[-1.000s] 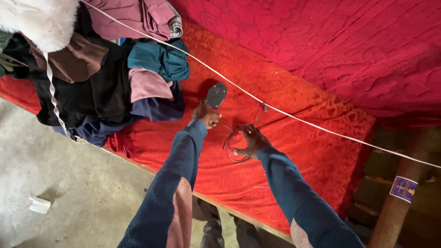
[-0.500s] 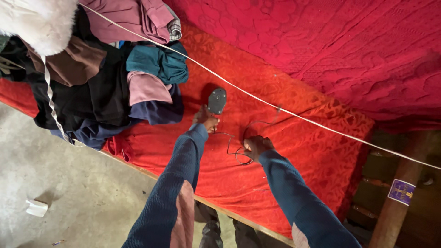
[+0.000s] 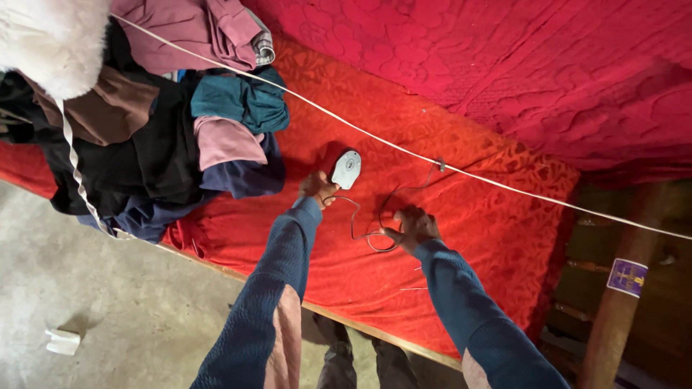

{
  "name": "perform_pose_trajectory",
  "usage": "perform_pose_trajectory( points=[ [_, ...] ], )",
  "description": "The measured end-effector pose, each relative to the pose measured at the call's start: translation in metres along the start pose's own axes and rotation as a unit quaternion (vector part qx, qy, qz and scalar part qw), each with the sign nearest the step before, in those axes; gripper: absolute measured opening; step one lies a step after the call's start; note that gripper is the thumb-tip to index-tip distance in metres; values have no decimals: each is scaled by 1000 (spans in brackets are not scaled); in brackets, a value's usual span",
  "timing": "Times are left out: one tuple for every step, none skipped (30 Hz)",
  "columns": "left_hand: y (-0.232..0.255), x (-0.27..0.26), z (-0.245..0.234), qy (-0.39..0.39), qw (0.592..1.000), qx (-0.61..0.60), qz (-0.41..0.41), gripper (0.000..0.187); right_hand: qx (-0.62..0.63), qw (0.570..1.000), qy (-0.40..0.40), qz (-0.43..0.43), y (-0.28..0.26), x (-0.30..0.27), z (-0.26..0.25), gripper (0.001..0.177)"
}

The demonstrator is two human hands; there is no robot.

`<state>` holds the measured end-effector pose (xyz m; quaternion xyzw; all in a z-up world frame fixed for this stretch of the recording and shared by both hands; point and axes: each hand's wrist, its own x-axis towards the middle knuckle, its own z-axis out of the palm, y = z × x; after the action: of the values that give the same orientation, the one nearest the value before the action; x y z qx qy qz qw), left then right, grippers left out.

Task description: The person sets up a computer workstation by moving a mouse and its cable onto a wooden desk, then placing a monitor on the desk and adjusting its position. The person then picks up a keyboard from a nearby bed and places it on the desk, connecting the keyboard cable to the back of the monitor.

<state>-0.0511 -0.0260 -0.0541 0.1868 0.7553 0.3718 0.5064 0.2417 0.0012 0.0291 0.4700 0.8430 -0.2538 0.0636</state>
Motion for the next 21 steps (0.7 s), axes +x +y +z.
perform_pose_trajectory(
  points=[
    [-2, 2, 0, -5, 1000, 2, 1, 30, -18, 1000, 16, -10, -1, -5, -1, 54],
    [-4, 4, 1, -9, 1000, 5, 0, 29, -36, 999, 32, -20, -2, -9, -2, 57],
    [-7, 6, 3, -15, 1000, 8, -3, 27, -35, 998, 46, -28, -2, -13, -2, 53],
    [-9, 9, 4, -18, 1000, 13, -4, 26, -34, 997, 60, -38, -1, -16, -2, 49],
    [-11, 12, 6, -25, 1000, 14, -5, 25, -33, 996, 74, -48, 0, -17, -2, 47],
    [-13, 16, 5, -26, 1000, 17, -4, 24, -32, 995, 84, -42, 1, -17, -1, 38],
    [-16, 20, 4, -28, 999, 20, -5, 23, -32, 994, 93, -36, 2, -17, 0, 30],
    [-19, 24, 5, -32, 999, 23, -8, 22, -32, 994, 102, -29, 3, -17, 2, 21],
    [-22, 28, 6, -35, 999, 27, -10, 21, -15, 992, 121, -35, 4, -18, 3, 21],
    [-24, 33, 6, -39, 999, 31, -11, 20, 1, 989, 140, -40, 5, -18, 3, 21],
    [-25, 38, 7, -43, 998, 32, -12, 19, 18, 986, 160, -45, 5, -18, 3, 21],
    [-26, 39, 8, -44, 998, 39, -16, 18, 16, 987, 158, -32, 5, -19, 1, 21],
    [-27, 41, 9, -46, 998, 45, -19, 18, 14, 987, 156, -18, 5, -21, -1, 21],
    [-26, 43, 11, -50, 997, 47, -20, 18, 12, 988, 155, -4, 5, -23, -4, 21],
    [-24, 43, 12, -49, 994, 96, -9, 17, 43, 986, 159, 21, 6, -24, -9, 22],
    [-21, 43, 10, -48, 987, 153, 3, 17, 74, 983, 161, 45, 7, -25, -14, 24],
    [-19, 42, 8, -47, 975, 217, 20, 19, 106, 978, 164, 68, 7, -26, -19, 26],
    [-16, 41, 6, -40, 944, 313, 95, 17, 103, 976, 167, 96, 6, -28, -23, 25],
    [-13, 39, 2, -32, 899, 403, 170, 17, 100, 973, 169, 123, 7, -29, -28, 25],
    [-7, 38, 6, -24, 839, 485, 245, 17, 95, 969, 173, 151, 11, -31, -35, 25],
    [-2, 34, 10, -19, 882, 428, 195, 19, 92, 967, 193, 141, 15, -35, -42, 25]
  ],
)
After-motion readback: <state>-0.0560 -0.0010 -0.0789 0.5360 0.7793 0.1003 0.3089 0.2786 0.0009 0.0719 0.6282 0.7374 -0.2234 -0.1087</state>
